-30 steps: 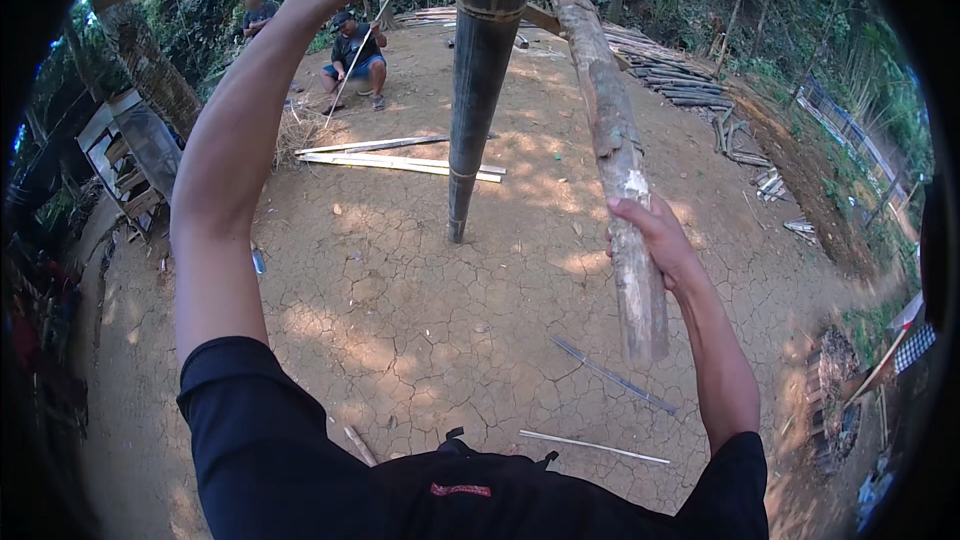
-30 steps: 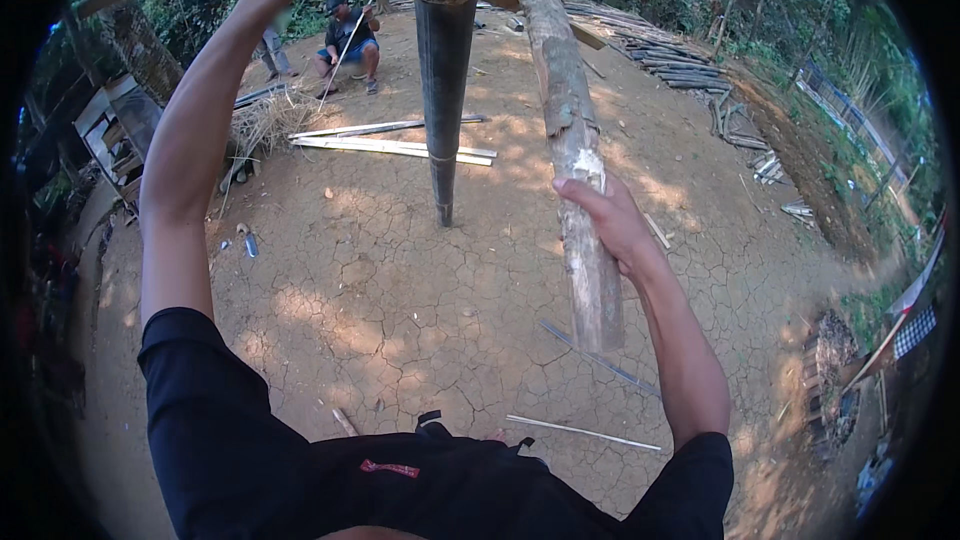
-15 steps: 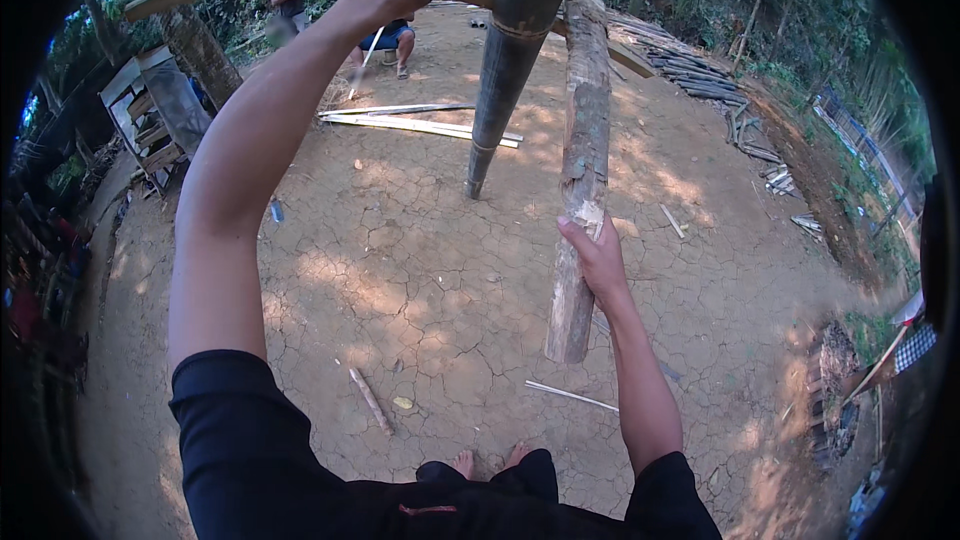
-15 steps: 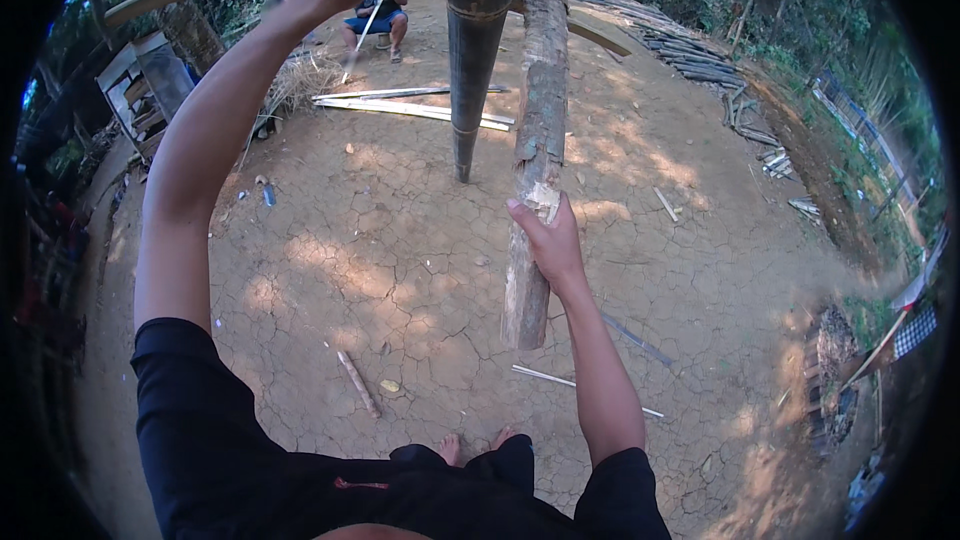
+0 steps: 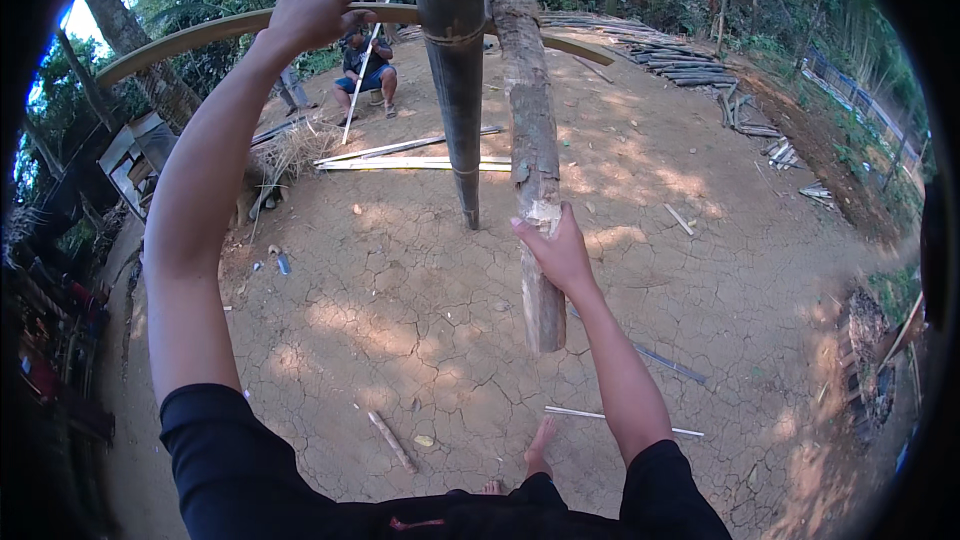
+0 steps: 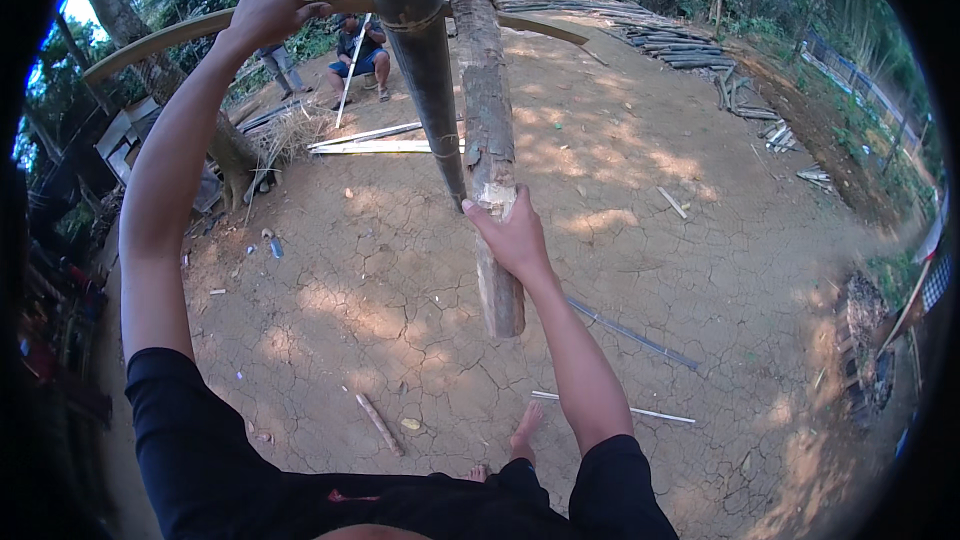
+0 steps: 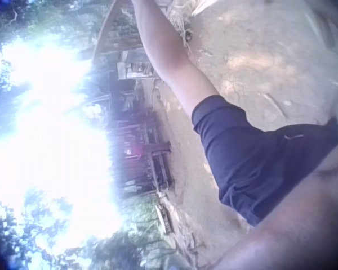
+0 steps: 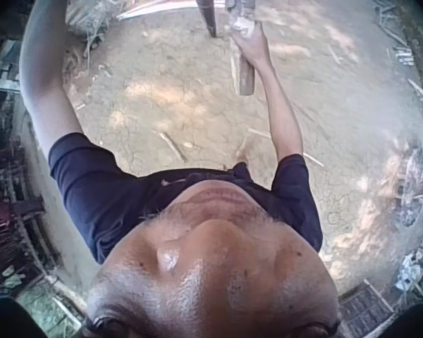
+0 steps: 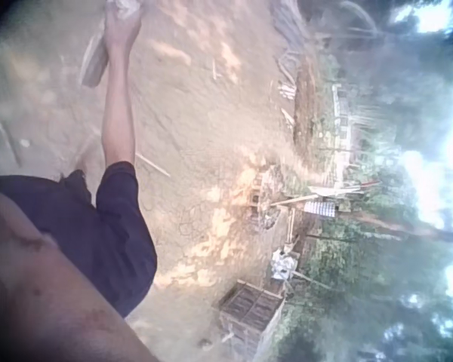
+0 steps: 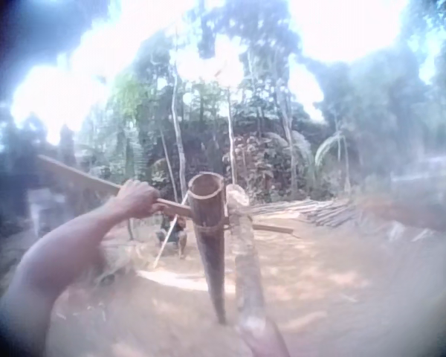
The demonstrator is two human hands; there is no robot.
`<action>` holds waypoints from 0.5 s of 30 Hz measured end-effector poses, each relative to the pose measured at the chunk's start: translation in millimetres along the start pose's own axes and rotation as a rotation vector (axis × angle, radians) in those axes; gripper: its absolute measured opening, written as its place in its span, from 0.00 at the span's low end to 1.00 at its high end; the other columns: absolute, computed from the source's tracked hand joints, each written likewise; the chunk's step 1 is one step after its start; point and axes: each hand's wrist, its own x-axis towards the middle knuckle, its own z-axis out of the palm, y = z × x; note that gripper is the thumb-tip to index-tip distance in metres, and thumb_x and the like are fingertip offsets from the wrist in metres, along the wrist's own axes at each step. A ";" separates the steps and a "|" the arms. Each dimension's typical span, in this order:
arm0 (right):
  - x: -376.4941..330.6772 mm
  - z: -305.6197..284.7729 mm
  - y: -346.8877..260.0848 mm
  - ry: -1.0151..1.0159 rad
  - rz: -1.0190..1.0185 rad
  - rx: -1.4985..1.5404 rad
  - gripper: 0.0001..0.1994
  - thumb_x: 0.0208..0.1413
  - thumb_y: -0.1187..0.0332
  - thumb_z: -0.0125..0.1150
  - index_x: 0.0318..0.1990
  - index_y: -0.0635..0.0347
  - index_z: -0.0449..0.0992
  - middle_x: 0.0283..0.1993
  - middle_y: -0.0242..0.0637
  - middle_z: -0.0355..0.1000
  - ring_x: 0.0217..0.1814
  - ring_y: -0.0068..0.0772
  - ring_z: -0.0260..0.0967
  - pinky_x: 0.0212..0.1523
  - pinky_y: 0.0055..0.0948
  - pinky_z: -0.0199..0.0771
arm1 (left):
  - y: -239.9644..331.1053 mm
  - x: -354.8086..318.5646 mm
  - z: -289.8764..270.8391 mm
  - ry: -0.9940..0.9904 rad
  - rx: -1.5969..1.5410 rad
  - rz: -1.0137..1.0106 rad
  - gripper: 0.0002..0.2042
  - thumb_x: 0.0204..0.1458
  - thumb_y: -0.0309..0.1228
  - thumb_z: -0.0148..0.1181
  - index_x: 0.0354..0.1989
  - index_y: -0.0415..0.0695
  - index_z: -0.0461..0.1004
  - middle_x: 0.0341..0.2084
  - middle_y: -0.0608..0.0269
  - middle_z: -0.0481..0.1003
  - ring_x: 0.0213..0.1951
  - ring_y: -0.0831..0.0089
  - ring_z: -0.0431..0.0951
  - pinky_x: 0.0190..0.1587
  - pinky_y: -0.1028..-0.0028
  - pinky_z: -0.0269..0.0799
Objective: The person uses a large machete and a wooden mallet to split and shape a piece of bamboo. They repeatedly strike the bamboo with the mallet to drive the machete blade through it, then use the mallet to further shape and smooth the split pieces.
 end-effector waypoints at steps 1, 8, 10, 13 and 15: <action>15.4 -1.1 2.0 -0.013 -0.001 -0.003 0.38 0.51 0.46 0.70 0.57 0.70 0.64 0.51 0.57 0.75 0.55 0.51 0.75 0.56 0.42 0.72 | -6.5 12.1 8.0 0.035 0.017 0.006 0.25 0.56 0.59 0.58 0.31 0.45 0.79 0.25 0.52 0.79 0.32 0.48 0.80 0.37 0.53 0.74; 130.4 -3.9 -4.1 -0.065 0.033 -0.140 0.36 0.52 0.46 0.70 0.56 0.67 0.66 0.53 0.54 0.75 0.57 0.45 0.74 0.57 0.39 0.71 | -68.6 98.9 38.0 0.124 0.134 -0.109 0.31 0.54 0.65 0.56 0.32 0.43 0.78 0.23 0.53 0.78 0.28 0.53 0.80 0.33 0.54 0.72; 162.8 -18.1 2.0 -0.070 0.006 -0.091 0.37 0.51 0.45 0.69 0.57 0.68 0.65 0.52 0.56 0.75 0.56 0.49 0.75 0.56 0.40 0.72 | -82.5 110.4 31.9 0.056 0.118 -0.099 0.31 0.54 0.66 0.54 0.34 0.45 0.78 0.23 0.55 0.77 0.29 0.55 0.79 0.35 0.55 0.72; 211.6 -27.2 6.1 -0.088 -0.036 -0.007 0.34 0.53 0.49 0.70 0.57 0.67 0.66 0.51 0.52 0.76 0.54 0.45 0.76 0.55 0.38 0.72 | -126.0 105.0 22.1 -0.020 0.172 -0.126 0.31 0.54 0.67 0.53 0.35 0.46 0.79 0.24 0.57 0.77 0.29 0.57 0.79 0.35 0.56 0.72; 243.7 -21.1 21.9 -0.146 -0.094 0.141 0.32 0.53 0.52 0.71 0.56 0.66 0.66 0.50 0.47 0.76 0.51 0.38 0.75 0.53 0.35 0.72 | -141.3 103.5 28.5 0.020 0.180 -0.104 0.33 0.55 0.68 0.49 0.34 0.46 0.79 0.24 0.54 0.77 0.28 0.55 0.78 0.34 0.54 0.70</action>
